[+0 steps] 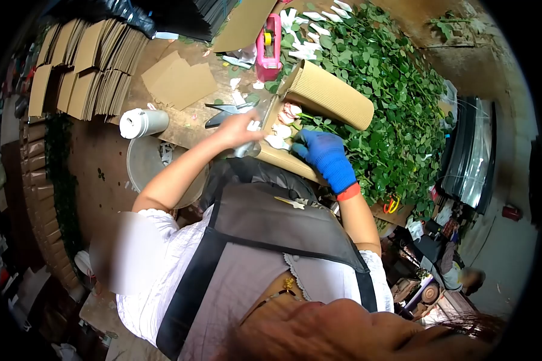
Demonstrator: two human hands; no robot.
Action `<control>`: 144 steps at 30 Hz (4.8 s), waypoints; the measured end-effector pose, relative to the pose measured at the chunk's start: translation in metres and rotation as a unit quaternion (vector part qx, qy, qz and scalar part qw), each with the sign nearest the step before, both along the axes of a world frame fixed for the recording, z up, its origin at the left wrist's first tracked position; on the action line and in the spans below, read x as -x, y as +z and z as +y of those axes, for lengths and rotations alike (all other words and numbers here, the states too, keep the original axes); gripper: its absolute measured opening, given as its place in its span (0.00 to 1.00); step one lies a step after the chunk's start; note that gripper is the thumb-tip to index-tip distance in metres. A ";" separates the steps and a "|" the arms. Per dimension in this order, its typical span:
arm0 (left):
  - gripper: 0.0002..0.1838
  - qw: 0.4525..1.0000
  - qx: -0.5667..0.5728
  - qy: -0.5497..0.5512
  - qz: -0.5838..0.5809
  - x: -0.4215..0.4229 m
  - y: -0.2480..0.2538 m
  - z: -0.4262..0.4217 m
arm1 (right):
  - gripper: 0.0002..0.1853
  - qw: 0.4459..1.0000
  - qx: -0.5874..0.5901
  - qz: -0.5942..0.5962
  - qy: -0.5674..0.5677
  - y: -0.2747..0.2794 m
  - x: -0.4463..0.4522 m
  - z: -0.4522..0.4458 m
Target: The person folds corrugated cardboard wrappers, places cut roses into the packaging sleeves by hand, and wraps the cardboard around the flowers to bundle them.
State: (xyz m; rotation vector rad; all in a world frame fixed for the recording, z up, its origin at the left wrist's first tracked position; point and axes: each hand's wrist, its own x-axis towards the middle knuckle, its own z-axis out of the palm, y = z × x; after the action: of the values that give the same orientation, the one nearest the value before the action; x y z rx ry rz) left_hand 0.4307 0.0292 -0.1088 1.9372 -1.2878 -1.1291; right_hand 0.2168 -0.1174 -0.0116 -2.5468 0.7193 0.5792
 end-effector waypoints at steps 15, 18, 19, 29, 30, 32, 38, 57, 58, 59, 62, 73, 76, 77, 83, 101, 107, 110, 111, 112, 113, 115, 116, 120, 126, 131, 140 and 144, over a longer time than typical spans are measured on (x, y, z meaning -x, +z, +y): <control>0.12 0.859 0.047 0.279 0.428 0.053 -0.026 0.007 | 0.12 0.987 0.061 0.090 0.115 -0.045 -0.015 0.006; 0.11 0.757 0.048 0.427 0.493 0.045 -0.030 0.027 | 0.10 0.984 0.060 0.097 0.139 -0.044 -0.015 0.006; 0.11 0.743 0.058 0.465 0.478 0.026 -0.015 0.040 | 0.10 0.981 0.062 0.103 0.150 -0.044 -0.017 0.005; 0.19 0.919 -0.203 -0.154 -0.301 -0.040 0.045 0.110 | 0.09 0.917 0.096 0.211 0.323 -0.047 -0.042 0.010; 0.21 0.960 -0.107 -0.085 -0.246 -0.028 0.041 0.088 | 0.09 0.922 0.104 0.192 0.321 -0.052 -0.040 0.010; 0.26 0.993 0.038 0.024 -0.107 -0.004 0.031 0.037 | 0.10 0.933 0.102 0.150 0.309 -0.047 -0.039 0.010; 0.42 0.998 0.037 -0.038 -0.029 0.030 -0.004 -0.024 | 0.13 0.972 0.046 0.124 0.195 -0.029 -0.019 -0.001; 0.20 0.978 0.105 -0.170 -0.052 0.019 0.005 -0.035 | 0.15 0.995 -0.019 -0.058 -0.077 -0.023 0.009 0.002; 0.19 0.974 0.128 -0.171 -0.069 0.021 0.004 -0.039 | 0.15 0.995 -0.031 -0.070 -0.070 -0.022 0.009 0.000; 0.19 0.970 0.152 -0.172 -0.085 0.023 0.003 -0.042 | 0.15 0.994 -0.042 -0.080 -0.065 -0.021 0.010 0.000; 0.16 0.952 0.244 -0.141 -0.121 0.024 -0.004 -0.054 | 0.15 0.998 -0.028 -0.049 0.011 -0.032 0.009 -0.003; 0.46 0.992 0.123 -0.014 0.008 0.032 -0.021 -0.026 | 0.14 0.993 0.028 0.027 0.109 -0.053 -0.011 0.003; 0.50 0.995 0.088 -0.040 0.024 0.031 -0.024 -0.029 | 0.15 0.994 0.025 0.042 0.097 -0.029 -0.011 -0.001; 0.49 0.995 0.086 -0.041 0.026 0.030 -0.019 -0.031 | 0.15 0.995 0.023 0.043 0.087 -0.019 -0.013 -0.003; 0.41 0.995 0.077 -0.052 0.026 0.031 -0.017 -0.031 | 0.11 0.994 0.110 -0.005 0.025 -0.045 -0.012 -0.001; 0.15 0.990 0.115 0.051 0.066 0.042 -0.035 -0.026 | 0.13 0.996 0.068 -0.039 -0.049 -0.045 -0.015 -0.015; 0.26 0.988 0.132 0.061 0.042 0.044 -0.057 -0.021 | 0.11 0.991 0.083 -0.099 0.013 -0.066 -0.008 -0.027; 0.31 0.985 0.127 0.080 0.084 0.042 -0.041 -0.025 | 0.10 0.993 0.094 -0.069 0.014 -0.064 -0.009 -0.022; 0.30 0.987 0.116 0.067 0.086 0.040 -0.037 -0.027 | 0.10 0.993 0.098 -0.063 0.016 -0.065 -0.010 -0.020; 0.30 0.989 0.104 0.053 0.087 0.039 -0.032 -0.029 | 0.10 0.993 0.103 -0.057 0.016 -0.067 -0.010 -0.019; 0.29 0.991 0.094 0.037 0.088 0.037 -0.029 -0.033 | 0.10 0.993 0.108 -0.047 0.022 -0.068 -0.011 -0.017; 0.27 0.995 0.059 0.047 0.060 0.038 -0.025 -0.044 | 0.12 0.992 0.122 -0.026 0.035 -0.069 -0.010 -0.016; 0.25 0.997 0.041 0.054 0.048 0.040 -0.024 -0.048 | 0.12 0.992 0.119 -0.024 0.036 -0.069 -0.008 -0.016; 0.19 0.984 0.120 0.123 0.043 0.051 -0.037 -0.043 | 0.17 0.992 0.124 -0.015 -0.025 -0.047 -0.007 -0.009; 0.19 0.978 0.157 0.130 0.040 0.054 -0.043 -0.041 | 0.17 0.988 0.123 -0.060 -0.069 -0.068 -0.010 -0.029; 0.28 0.977 0.163 0.132 0.045 0.054 -0.046 -0.041 | 0.12 0.989 0.081 -0.114 -0.055 -0.072 -0.008 -0.036; 0.36 0.988 0.118 0.092 0.042 0.045 -0.039 -0.051 | 0.10 0.991 0.123 -0.016 -0.042 -0.067 -0.020 -0.025; 0.30 0.983 0.100 0.143 0.049 0.047 -0.044 -0.061 | 0.11 0.992 0.118 -0.028 -0.040 -0.070 -0.016 -0.023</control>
State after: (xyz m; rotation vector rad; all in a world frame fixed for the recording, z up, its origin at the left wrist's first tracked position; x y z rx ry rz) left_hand 0.3838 -0.0319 -0.1532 1.8224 -0.9909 -0.9019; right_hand 0.2324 -0.1399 -0.0813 -2.7216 0.9126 0.4167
